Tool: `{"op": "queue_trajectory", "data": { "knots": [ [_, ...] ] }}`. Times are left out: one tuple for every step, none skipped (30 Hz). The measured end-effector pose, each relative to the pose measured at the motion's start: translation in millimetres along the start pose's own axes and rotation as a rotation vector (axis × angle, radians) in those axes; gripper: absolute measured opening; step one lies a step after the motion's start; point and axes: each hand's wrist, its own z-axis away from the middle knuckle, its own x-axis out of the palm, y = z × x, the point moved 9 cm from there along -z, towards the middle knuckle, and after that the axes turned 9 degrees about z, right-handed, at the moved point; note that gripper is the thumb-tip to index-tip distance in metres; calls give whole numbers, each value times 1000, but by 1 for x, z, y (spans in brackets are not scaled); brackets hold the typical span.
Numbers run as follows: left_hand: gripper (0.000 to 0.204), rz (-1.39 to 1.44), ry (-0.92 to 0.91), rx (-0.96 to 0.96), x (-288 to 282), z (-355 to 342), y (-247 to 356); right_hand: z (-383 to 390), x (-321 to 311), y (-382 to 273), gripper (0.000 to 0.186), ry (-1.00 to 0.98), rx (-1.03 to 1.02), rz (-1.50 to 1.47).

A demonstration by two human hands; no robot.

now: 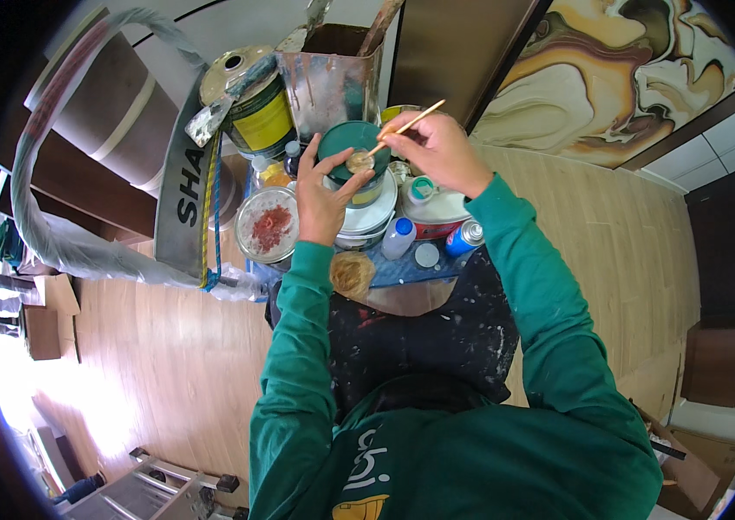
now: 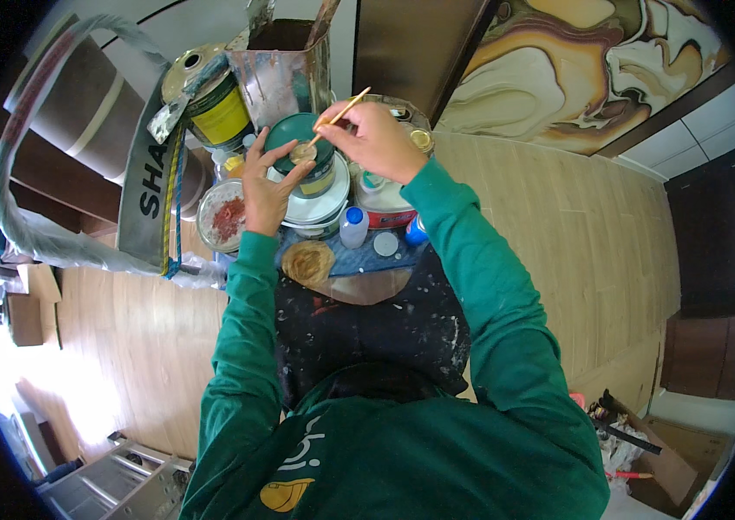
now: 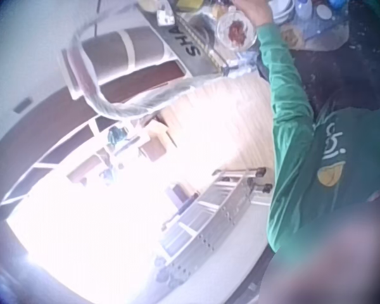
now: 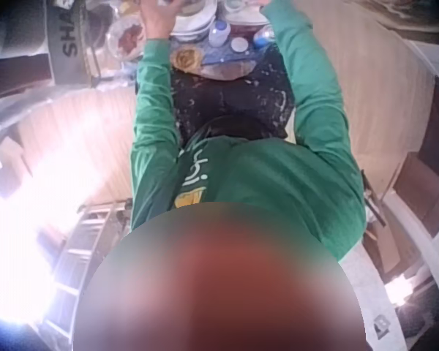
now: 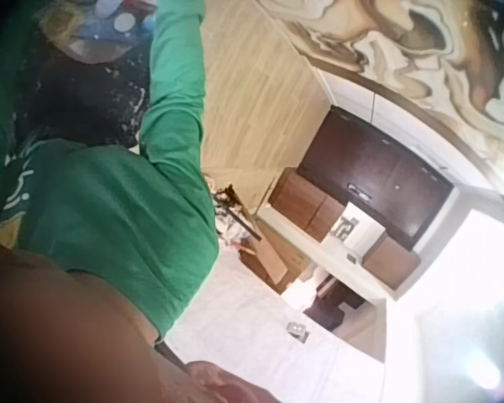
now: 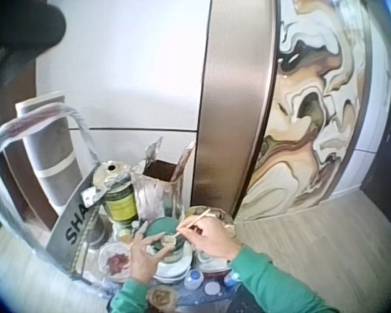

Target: The person sits on the floor and uses a wooden stick to stir a substance in a small green container. They also handle a crumpled yellow plastic bag and a blue spray can, placing items on a blue tray.

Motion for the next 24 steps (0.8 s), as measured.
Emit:
{"op": "queue_trajectory", "data": {
  "knots": [
    [49, -6, 2, 13, -1, 1, 1, 1, -6, 1, 17, 50, 24, 93],
    [49, 0, 7, 1, -2, 2, 1, 1, -6, -3, 17, 58, -18, 58],
    [49, 3, 10, -2, -2, 2, 0, 2, -10, -6, 17, 96, -45, 38],
    [49, 10, 7, -10, -1, 1, 0, 2, -14, -9, 17, 133, -75, 19],
    [49, -8, 6, -18, -1, 1, -1, 2, -10, -10, 18, 80, -90, 11],
    [49, -6, 1, -10, 0, 0, 0, 2, -11, -9, 18, 89, -81, 39],
    [49, -8, -2, -6, 0, 0, 1, 2, -10, -8, 18, 79, -69, 54],
    [49, -12, -4, -4, 0, 1, 1, 3, -9, -8, 18, 67, -67, 67],
    [49, -6, -2, -6, -1, 1, 1, 3, -11, -4, 18, 102, -13, 77],
    [49, 2, -3, -7, -1, 1, 1, 3, -11, -7, 18, 113, -38, 61],
    [49, 13, -5, -6, 0, 1, 1, 3, -10, -10, 18, 133, -60, 52],
    [49, 19, -5, -12, 0, 1, 1, 3, -11, -12, 18, 157, -80, 35],
    [49, 25, -5, -18, 0, 0, 0, 3, -8, -15, 18, 131, -98, 54],
    [49, 27, -3, -25, 0, 0, -1, 3, -6, -17, 18, 105, -115, 61],
    [49, 28, -4, -17, 0, 0, -1, 3, -1, -17, 18, 51, -111, 72],
    [49, 26, -6, -11, 0, 0, 0, 4, -3, -15, 18, 63, -82, 89],
    [49, 25, -6, -5, 0, 0, 0, 5, -7, -10, 18, 49, -31, 111],
    [49, 15, -2, -7, -1, 1, 0, 7, -11, -8, 18, 50, -16, 132],
    [48, 7, 1, -7, -1, 1, 0, 4, -14, -9, 17, 102, -37, 123],
    [48, 1, 0, -5, 0, 1, 0, 5, -13, -11, 17, 87, -67, 89],
    [48, 12, -2, -10, 0, 0, -1, 4, -12, -10, 17, 92, -68, 68],
    [48, 22, -2, -16, 1, 0, -2, 3, -11, -11, 17, 87, -86, 34],
    [49, 25, -4, -24, 0, 0, -3, 3, -7, -19, 17, 75, -179, 90],
    [49, 21, -6, -13, 0, 0, -2, 3, -8, -16, 16, 99, -141, 85]
  ]
}}
